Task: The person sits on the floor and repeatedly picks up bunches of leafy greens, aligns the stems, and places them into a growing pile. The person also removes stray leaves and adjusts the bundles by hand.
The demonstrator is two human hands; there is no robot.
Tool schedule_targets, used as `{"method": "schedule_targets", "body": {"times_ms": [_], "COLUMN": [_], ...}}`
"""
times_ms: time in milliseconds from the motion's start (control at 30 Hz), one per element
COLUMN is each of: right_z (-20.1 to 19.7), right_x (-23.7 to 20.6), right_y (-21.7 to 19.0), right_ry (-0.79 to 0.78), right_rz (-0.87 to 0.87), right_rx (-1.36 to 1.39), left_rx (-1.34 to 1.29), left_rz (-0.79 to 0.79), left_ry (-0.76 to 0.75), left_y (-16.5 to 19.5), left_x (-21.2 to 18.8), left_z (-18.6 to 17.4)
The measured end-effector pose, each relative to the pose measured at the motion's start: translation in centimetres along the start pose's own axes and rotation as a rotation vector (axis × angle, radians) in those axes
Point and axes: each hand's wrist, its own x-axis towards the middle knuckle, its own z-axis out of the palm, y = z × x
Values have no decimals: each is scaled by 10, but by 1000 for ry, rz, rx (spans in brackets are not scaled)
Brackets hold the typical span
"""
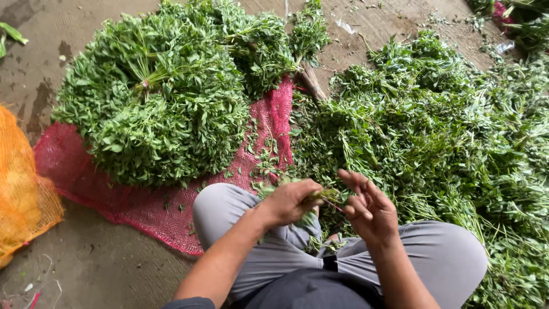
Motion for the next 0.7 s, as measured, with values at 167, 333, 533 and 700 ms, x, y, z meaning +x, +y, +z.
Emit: {"method": "schedule_targets", "body": {"times_ms": [167,333,533,700], "right_z": [19,-38,-81,-32], "right_x": [-11,-28,-5,6], "right_y": [18,45,21,51], "right_ry": [-388,-67,195,-72], "right_rz": [-440,-446,-117,-505], "right_rx": [-1614,-1639,-745,-1749], "left_rx": [595,-274,283,716], "left_rz": [-65,-173,222,-13], "left_ry": [119,223,186,262], "left_y": [-12,-24,-15,-33], "left_x": [22,25,11,32], "left_z": [13,7,19,36]}}
